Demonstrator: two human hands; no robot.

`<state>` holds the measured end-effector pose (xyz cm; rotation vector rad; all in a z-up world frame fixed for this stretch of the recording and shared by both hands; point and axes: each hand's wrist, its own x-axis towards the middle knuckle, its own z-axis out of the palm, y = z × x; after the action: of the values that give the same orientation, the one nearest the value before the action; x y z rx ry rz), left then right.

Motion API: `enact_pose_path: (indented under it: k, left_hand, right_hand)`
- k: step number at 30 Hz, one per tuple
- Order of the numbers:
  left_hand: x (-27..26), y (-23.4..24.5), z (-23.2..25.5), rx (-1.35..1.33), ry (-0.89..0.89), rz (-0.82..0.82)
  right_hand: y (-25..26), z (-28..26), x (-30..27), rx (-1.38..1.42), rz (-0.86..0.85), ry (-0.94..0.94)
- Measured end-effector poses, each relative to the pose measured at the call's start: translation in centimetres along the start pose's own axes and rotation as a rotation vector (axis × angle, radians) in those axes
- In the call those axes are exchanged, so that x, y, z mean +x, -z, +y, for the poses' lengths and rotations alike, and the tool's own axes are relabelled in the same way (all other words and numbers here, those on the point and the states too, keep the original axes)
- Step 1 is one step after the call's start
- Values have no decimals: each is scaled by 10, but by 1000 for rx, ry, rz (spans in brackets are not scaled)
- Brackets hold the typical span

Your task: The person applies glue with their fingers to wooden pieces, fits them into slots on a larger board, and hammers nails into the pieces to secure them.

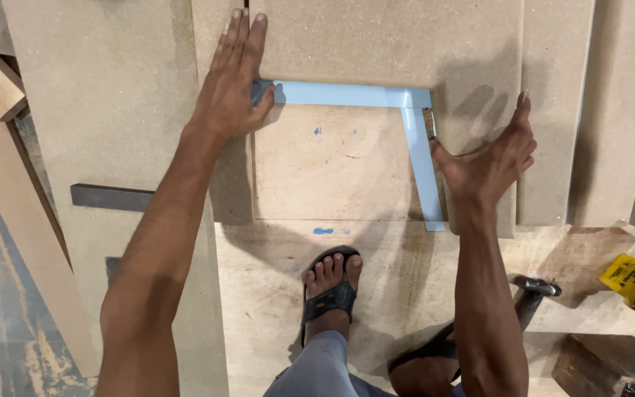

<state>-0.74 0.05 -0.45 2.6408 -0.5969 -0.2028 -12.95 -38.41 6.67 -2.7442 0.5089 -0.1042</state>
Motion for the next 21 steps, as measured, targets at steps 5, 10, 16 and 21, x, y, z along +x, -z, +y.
enact_pose_path:
  k: [5,10,16,21]
  left_hand:
    - [-1,-7,-5,-6,-22,31]
    - [-3,-8,-7,24,-52,24]
    - [-5,-9,-6,15,-18,2]
    - [-7,-9,-5,5,-25,43]
  right_hand:
    - [-7,5,2,12,-7,-18]
    - [-8,7,1,5,13,44]
    - [-13,13,6,1,7,58]
    - [-25,25,10,-16,44,122]
